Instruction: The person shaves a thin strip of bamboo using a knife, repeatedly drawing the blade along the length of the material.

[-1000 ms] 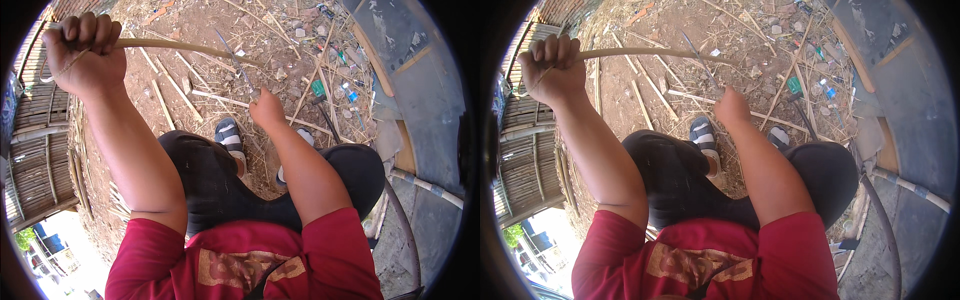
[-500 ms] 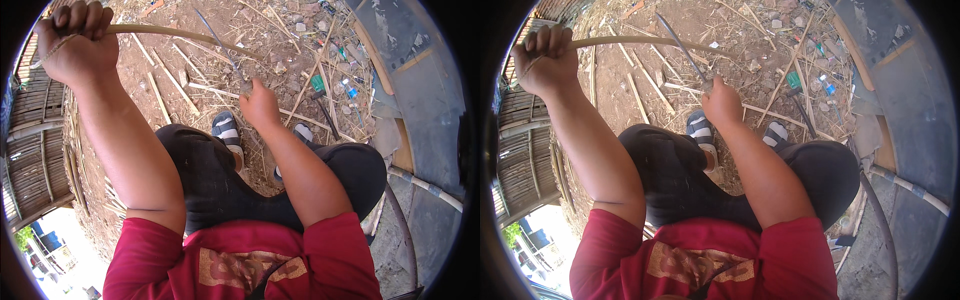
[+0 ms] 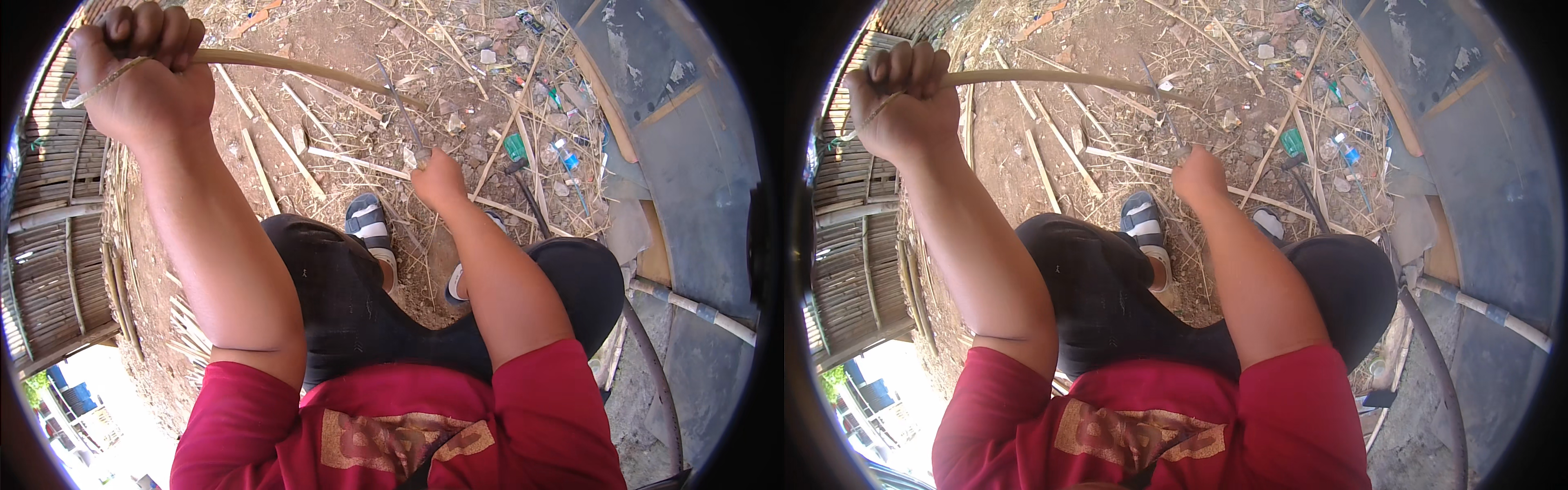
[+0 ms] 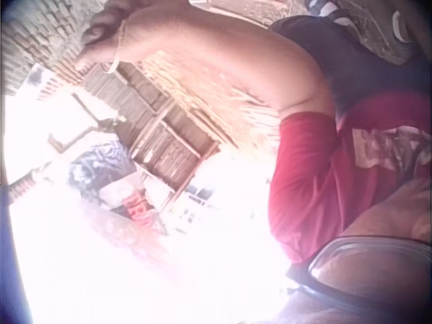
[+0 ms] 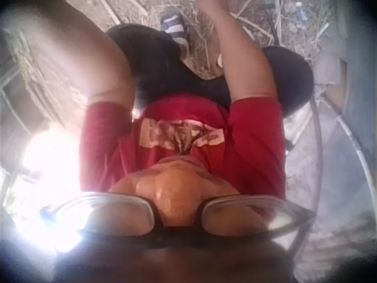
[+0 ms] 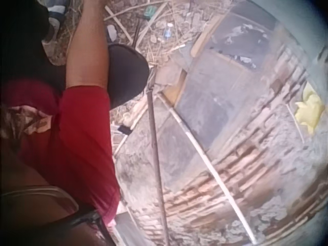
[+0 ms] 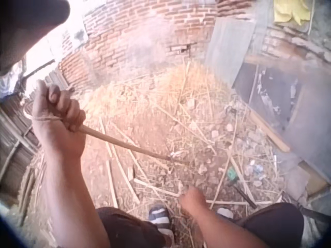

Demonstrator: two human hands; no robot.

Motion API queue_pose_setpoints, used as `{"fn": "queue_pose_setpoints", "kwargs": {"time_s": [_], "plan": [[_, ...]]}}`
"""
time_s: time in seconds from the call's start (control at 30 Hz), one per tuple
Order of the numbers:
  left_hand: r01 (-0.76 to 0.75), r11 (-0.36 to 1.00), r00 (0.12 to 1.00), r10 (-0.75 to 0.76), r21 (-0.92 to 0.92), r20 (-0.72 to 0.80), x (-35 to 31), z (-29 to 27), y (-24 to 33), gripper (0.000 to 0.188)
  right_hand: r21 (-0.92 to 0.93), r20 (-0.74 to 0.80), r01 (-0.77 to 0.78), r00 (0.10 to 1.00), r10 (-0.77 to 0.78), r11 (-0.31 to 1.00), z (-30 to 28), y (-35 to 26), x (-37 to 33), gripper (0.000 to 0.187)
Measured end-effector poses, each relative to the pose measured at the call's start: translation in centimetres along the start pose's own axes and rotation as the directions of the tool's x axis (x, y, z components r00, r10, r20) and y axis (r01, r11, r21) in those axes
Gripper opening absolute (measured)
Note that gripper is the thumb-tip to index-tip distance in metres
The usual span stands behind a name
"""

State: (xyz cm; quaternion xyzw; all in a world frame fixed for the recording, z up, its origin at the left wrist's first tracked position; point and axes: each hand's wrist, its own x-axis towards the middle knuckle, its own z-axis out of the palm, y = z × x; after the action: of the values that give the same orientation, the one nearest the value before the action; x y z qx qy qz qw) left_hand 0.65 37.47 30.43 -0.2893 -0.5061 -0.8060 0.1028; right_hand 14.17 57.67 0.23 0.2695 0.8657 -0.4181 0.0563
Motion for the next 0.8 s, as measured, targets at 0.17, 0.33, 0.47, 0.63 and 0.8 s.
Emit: {"fn": "queue_pose_setpoints", "kwargs": {"time_s": [0.17, 0.33, 0.47, 0.63, 0.8], "plan": [[0.023, 1.000, 1.000, -0.023, -0.021, 0.021, 0.7, -1.9, 0.6, 0.026, 0.045, -0.036, 0.139, 0.990, -0.137, 0.989, -0.4, -3.6, -2.9, 0.033], [0.019, 0.999, 1.000, -0.019, 0.025, -0.019, -0.5, 1.5, 0.7, 0.027, -0.067, 0.019, 0.001, 1.000, 0.000, 0.998, 0.7, 0.2, -0.5, 0.032], [-0.035, 0.988, 0.998, 0.042, 0.150, -0.048, -0.6, 2.0, 2.8, 0.031, 0.100, -0.048, 0.028, 0.999, -0.023, 0.995, -0.6, -4.0, -2.2, 0.032], [-0.049, 0.946, 0.972, 0.119, 0.320, -0.203, -0.6, 3.1, 1.8, 0.023, 0.068, 0.036, 0.018, 0.999, -0.021, 0.998, 0.8, -1.8, -1.8, 0.031], [-0.074, 0.945, 0.941, 0.172, 0.319, -0.290, 0.4, 2.0, 1.6, 0.022, 0.019, -0.017, -0.023, 1.000, 0.023, 1.000, -0.7, -3.9, -1.3, 0.030]]}}
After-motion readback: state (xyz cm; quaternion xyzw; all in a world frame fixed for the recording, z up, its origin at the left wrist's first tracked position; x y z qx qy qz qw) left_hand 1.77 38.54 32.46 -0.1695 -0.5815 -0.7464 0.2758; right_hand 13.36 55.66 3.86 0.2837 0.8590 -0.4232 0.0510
